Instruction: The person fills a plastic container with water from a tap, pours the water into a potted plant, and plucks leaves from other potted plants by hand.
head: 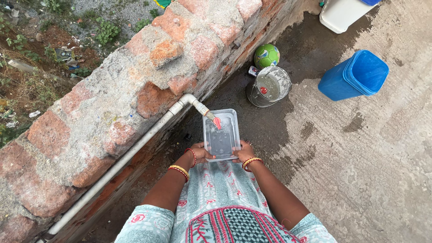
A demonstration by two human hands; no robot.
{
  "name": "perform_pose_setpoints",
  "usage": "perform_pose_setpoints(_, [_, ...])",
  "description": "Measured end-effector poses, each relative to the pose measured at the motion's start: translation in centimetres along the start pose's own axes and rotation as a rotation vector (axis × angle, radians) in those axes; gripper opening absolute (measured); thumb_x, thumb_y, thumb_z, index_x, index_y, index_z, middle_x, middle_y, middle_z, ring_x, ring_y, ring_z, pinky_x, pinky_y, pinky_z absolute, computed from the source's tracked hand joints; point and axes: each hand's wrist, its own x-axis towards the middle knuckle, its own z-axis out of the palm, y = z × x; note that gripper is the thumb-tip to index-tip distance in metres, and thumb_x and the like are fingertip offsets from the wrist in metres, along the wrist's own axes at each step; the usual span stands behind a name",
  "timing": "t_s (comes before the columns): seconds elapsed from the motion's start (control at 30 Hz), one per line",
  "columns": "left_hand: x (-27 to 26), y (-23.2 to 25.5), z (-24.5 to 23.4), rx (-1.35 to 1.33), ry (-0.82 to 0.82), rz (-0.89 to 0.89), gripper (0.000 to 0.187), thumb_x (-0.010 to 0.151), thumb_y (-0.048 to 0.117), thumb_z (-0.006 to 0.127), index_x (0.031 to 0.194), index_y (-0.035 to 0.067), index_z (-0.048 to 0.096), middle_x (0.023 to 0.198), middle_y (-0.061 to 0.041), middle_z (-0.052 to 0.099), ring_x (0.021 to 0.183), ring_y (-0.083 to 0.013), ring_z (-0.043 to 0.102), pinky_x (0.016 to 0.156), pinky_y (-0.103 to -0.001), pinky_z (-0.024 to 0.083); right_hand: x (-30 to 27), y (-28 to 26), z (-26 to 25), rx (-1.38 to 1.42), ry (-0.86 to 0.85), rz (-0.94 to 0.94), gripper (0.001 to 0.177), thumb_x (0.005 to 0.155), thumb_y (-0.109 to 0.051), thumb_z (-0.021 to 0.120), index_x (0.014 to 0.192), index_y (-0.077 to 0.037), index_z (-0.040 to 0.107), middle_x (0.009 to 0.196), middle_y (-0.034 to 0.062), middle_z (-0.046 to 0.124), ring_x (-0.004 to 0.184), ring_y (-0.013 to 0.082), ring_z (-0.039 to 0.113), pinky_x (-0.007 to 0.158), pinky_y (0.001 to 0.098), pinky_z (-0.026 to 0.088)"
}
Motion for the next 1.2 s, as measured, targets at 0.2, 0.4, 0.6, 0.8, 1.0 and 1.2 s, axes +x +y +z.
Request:
perform_pose_setpoints(0.2, [0.3,-0.2,-0.1,-0.021,0.026,-0.001,0.102,0.073,-0.018,0.076,0.159,0.008,0.028,0.141,-0.013,0.060,0.117,-0.0274,0.068,0.095,-0.038,0.062,0.6,0.6,0.2,-0.052,0.028,-0.038,0.049,0.090,0.005,0.061,0.137,-0.010,0.054,0.118,0.0113,0.070,0.096,0.0244,0.074,0.073,0.0382,0.067])
perform_pose_setpoints(0.4, [0.6,-0.4,0.1,-0.038,0.053,-0.019,0.101,0.073,-0.019,0.073,0.159,0.012,0.030,0.150,-0.010,0.053,0.122,-0.0283,0.065,0.095,-0.038,0.059,1.5,1.8,0.8,-0.366,0.173,-0.207,0.047,0.091,-0.004,0.068,0.134,-0.016,0.055,0.122,0.0127,0.064,0.105,0.0261,0.066,0.070,0.0342,0.067])
perform_pose_setpoints(0.6, [0.4,-1.0,0.0,-0.055,0.082,-0.012,0.101,0.073,-0.021,0.073,0.159,0.016,0.032,0.155,-0.008,0.048,0.126,-0.0273,0.063,0.095,-0.035,0.057,1.8,2.9,0.9,-0.591,0.290,-0.411,0.063,0.085,-0.010,0.074,0.142,-0.020,0.047,0.116,0.0158,0.062,0.101,0.0323,0.068,0.076,0.0385,0.062])
perform_pose_setpoints(0.8, [0.2,-1.3,-0.1,-0.033,0.073,-0.020,0.101,0.074,-0.022,0.072,0.159,0.016,0.032,0.158,-0.005,0.045,0.128,-0.0257,0.061,0.097,-0.036,0.056,1.6,3.4,0.9,-0.344,0.071,-0.316,0.064,0.091,0.000,0.061,0.148,-0.014,0.037,0.116,0.0154,0.068,0.095,0.0279,0.073,0.073,0.0366,0.066])
perform_pose_setpoints(1.0, [-0.6,-1.3,0.0,0.040,0.075,-0.055,0.102,0.074,-0.015,0.076,0.159,0.021,0.034,0.153,-0.006,0.053,0.124,-0.0237,0.063,0.097,-0.036,0.058,1.5,4.2,0.8,-0.364,0.074,-0.372,0.065,0.090,0.001,0.061,0.148,-0.011,0.035,0.113,0.0189,0.069,0.095,0.0306,0.072,0.077,0.0402,0.061])
perform_pose_setpoints(1.2, [-0.2,-2.0,0.1,0.076,0.078,-0.052,0.101,0.075,-0.013,0.079,0.159,0.022,0.036,0.142,-0.001,0.060,0.117,-0.0213,0.067,0.093,-0.038,0.059,1.0,4.7,0.6,-0.399,0.078,-0.341,0.065,0.091,-0.001,0.062,0.149,-0.011,0.034,0.114,0.0201,0.069,0.102,0.0334,0.071,0.089,0.0414,0.055])
